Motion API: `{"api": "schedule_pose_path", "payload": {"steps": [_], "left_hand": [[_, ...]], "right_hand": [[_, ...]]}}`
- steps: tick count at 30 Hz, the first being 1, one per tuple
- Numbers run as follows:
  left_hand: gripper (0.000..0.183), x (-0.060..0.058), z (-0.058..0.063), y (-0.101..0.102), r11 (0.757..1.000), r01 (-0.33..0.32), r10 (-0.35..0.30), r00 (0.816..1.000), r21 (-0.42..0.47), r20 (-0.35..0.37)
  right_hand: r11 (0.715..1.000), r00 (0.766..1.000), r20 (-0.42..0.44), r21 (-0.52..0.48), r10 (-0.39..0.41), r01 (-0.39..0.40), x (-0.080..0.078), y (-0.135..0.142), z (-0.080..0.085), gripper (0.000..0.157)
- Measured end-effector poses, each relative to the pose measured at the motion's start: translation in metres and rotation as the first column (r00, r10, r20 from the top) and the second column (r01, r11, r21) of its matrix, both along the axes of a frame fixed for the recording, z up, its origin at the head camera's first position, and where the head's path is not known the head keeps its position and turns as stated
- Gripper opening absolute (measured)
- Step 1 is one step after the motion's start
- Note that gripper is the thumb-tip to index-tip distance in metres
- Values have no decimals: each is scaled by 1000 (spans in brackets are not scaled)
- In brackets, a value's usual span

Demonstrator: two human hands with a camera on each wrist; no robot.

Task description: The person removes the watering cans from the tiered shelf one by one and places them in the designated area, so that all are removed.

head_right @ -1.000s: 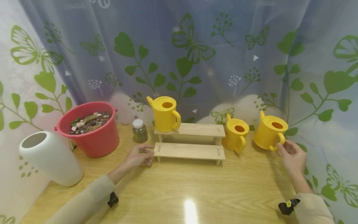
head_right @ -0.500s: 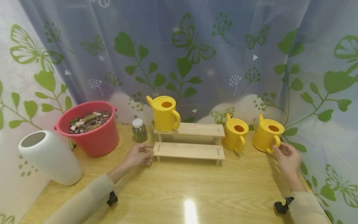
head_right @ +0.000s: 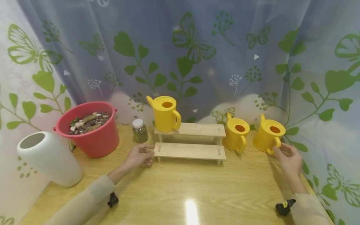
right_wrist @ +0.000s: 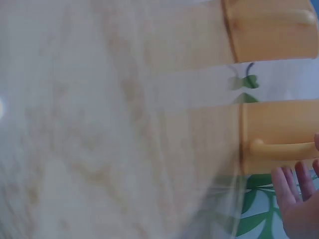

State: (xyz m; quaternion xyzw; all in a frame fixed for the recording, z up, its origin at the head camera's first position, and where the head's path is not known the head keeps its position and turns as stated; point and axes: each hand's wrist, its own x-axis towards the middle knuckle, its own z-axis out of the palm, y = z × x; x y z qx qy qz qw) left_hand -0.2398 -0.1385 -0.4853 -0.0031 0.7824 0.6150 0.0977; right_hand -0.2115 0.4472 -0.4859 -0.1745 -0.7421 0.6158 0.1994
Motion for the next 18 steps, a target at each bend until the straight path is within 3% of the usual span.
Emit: {"api": "schedule_pose_path", "payload": {"steps": [3,7,12,18], "left_hand": [[35,0,2,-1,1000,-2,2,1000,-3,-1],[35,0,3,-1,1000,-6,6,1000,-6,4],[35,0,3,-1,1000,-2,2,1000,-1,7],[35,1,4,0,1000,1,-1,1000,5,18]], "right_hand": [[991,994,-19,77,-104,106,2,-4,12,20],[979,977,-97,56,-191,197,2,-16,30,21],[993,974,-197,-55,-113,104,-2,-41,50,26],[995,946,-322,-71,38,-64,-9,-89,66,22]]}}
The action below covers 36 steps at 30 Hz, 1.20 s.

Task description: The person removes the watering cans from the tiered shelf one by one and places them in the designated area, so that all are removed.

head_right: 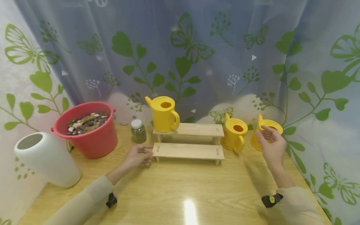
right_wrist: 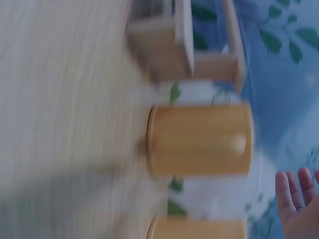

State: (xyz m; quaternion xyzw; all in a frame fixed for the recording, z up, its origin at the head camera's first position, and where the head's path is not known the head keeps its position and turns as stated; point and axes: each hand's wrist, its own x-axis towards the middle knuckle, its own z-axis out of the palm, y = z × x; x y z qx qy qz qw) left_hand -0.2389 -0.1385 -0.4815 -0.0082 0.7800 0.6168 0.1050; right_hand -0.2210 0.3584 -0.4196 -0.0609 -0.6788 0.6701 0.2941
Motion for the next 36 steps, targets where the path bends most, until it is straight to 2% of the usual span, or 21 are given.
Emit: {"api": "schedule_pose_path", "payload": {"steps": [4,9,14,22,26,29,36], "left_hand": [[35,1,0,0,1000,-3,3,1000,-5,-3],[35,1,0,0,1000,4,-4,1000,-8,-6],[35,1,0,0,1000,5,-5,1000,-1,2],[35,1,1,0,1000,7,-7,1000,-3,-1],[35,1,1,-1,1000,11,-11,1000,-5,-9],[35,0,0,-1,1000,10,-11,1000,-5,-11],[35,0,-1,0,1000,2,-2,1000,-2,-4]], "right_hand": [[992,994,-14,64,107,-106,-7,-39,6,24],[959,974,3,179,225,-222,-21,-84,5,29],[917,940,32,210,340,-339,-37,-127,6,33],[851,881,122,228,458,-474,-55,-186,13,39],[820,854,122,239,506,-520,-62,-208,15,41],[808,844,98,250,527,-534,-67,-220,17,40],[808,847,92,262,523,-527,-75,-235,20,34]]}}
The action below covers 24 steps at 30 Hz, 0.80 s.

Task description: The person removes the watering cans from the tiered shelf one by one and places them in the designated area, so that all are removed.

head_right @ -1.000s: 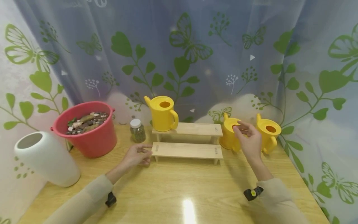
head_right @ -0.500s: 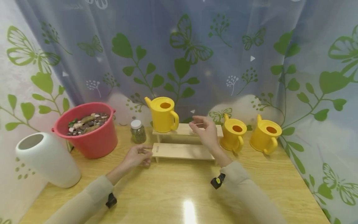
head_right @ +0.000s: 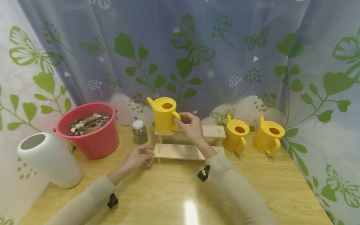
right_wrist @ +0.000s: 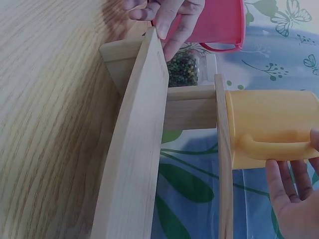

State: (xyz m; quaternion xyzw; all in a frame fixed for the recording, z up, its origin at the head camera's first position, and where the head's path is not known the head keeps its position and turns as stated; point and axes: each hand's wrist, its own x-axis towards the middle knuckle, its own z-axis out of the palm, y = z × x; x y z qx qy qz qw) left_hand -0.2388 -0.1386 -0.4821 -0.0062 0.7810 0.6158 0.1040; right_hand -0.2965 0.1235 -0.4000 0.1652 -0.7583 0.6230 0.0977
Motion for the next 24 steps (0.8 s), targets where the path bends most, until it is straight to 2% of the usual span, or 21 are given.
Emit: {"api": "schedule_pose_path", "payload": {"steps": [6,15,24], "left_hand": [[35,-1,-1,1,1000,-14,14,1000,0,9],[35,-1,0,1,1000,-13,13,1000,-1,1],[34,0,-1,1,1000,-9,9,1000,-14,-6]], "right_hand": [[1000,1000,30,19,10,-10,2,0,4,29],[997,999,47,75,4,-8,8,6,10,30],[997,997,73,78,12,-17,31,27,11,28]]}}
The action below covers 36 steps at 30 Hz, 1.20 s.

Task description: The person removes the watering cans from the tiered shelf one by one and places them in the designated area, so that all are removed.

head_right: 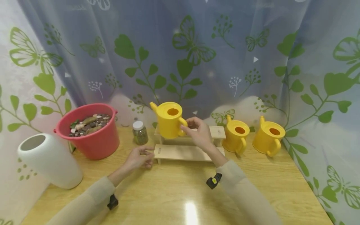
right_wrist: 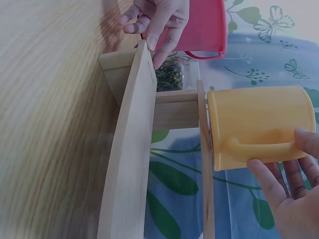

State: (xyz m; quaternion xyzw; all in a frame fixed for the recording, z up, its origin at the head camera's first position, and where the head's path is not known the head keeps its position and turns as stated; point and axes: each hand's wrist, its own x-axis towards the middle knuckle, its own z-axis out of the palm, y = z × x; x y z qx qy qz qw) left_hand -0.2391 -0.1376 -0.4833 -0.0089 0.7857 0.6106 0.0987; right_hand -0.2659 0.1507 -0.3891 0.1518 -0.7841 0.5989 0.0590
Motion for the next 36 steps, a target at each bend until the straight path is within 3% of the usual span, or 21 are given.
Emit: {"api": "schedule_pose_path", "payload": {"steps": [7,12,17,21,29,33,36], "left_hand": [[35,1,1,0,1000,2,-2,1000,8,1],[35,1,1,0,1000,2,-2,1000,11,-5],[34,1,1,0,1000,0,0,1000,8,-8],[34,2,1,0,1000,1,-1,1000,7,-9],[34,1,1,1,1000,-4,4,1000,8,-1],[34,1,0,1,1000,-4,4,1000,14,-3],[33,0,-1,0,1000,-3,3,1000,19,-3]], "right_hand": [[999,999,24,-33,-26,27,26,29,2,30],[997,998,-19,-58,-56,55,49,57,1,27],[986,995,-56,-147,-81,72,73,91,-4,17],[967,992,-61,-237,-106,89,91,120,-7,14],[910,983,-48,-389,-178,145,129,180,-14,27],[877,962,4,-411,-272,249,147,207,-18,27],[856,927,42,-370,-372,360,159,223,-23,24]]}}
